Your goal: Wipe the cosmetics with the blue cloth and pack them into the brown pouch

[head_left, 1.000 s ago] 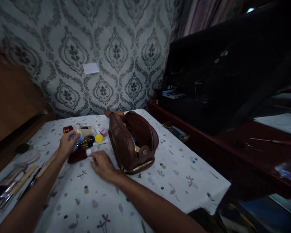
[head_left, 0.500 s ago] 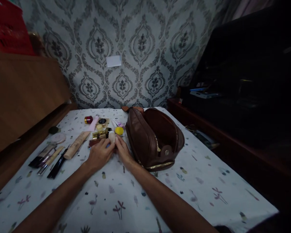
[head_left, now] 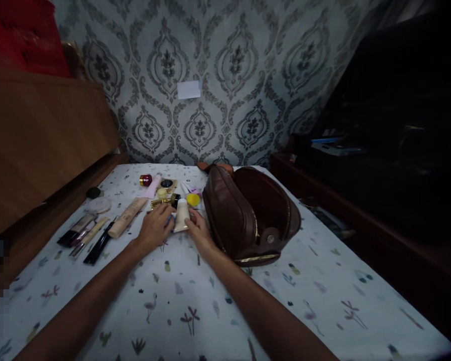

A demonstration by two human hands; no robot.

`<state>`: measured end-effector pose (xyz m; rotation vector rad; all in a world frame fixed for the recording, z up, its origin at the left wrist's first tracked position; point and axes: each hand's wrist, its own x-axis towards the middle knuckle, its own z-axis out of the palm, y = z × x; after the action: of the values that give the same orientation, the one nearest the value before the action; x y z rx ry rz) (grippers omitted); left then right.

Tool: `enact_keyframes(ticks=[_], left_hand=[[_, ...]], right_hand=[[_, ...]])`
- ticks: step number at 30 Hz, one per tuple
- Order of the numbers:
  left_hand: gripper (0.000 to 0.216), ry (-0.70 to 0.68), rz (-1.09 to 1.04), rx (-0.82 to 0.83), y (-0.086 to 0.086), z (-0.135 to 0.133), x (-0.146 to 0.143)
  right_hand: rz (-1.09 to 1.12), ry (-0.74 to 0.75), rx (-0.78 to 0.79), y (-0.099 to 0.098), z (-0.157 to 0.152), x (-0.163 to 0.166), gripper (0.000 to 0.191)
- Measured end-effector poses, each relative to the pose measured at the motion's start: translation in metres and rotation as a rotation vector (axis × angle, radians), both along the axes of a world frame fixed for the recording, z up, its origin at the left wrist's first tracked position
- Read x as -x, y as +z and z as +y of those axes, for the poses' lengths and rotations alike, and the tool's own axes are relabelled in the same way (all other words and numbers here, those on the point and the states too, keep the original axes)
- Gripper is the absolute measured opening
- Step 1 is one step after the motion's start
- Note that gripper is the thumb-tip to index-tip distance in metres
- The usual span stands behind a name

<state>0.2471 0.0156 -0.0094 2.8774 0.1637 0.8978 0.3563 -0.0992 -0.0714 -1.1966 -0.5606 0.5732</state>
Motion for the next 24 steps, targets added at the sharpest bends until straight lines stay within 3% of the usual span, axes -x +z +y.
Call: enact_keyframes(ticks=[7,10,16,24], left_hand=[[0.021,-0.077,-0.093,0.190,0.003,0.002,0.000],[0.024,-0.122,-0.104,0.204,0.004,-0.004,0.000],[0.032,0.010,-0.134,0.217,0.003,0.005,-0.001],[0.029,-0.067,-0.087,0.385,0.017,0.020,0.003]], right_hand=[[-0.016,0.036,-0.030,0.005,-0.001,0.003,0.061],[-0.076,0.123,-0.056,0.007,-0.001,0.003,0.066],[-0.133,0.288,-0.090,0.012,-0.006,0.003,0.067],[-0.069,0.391,-0.126,0.023,-0.015,0.009,0.065]])
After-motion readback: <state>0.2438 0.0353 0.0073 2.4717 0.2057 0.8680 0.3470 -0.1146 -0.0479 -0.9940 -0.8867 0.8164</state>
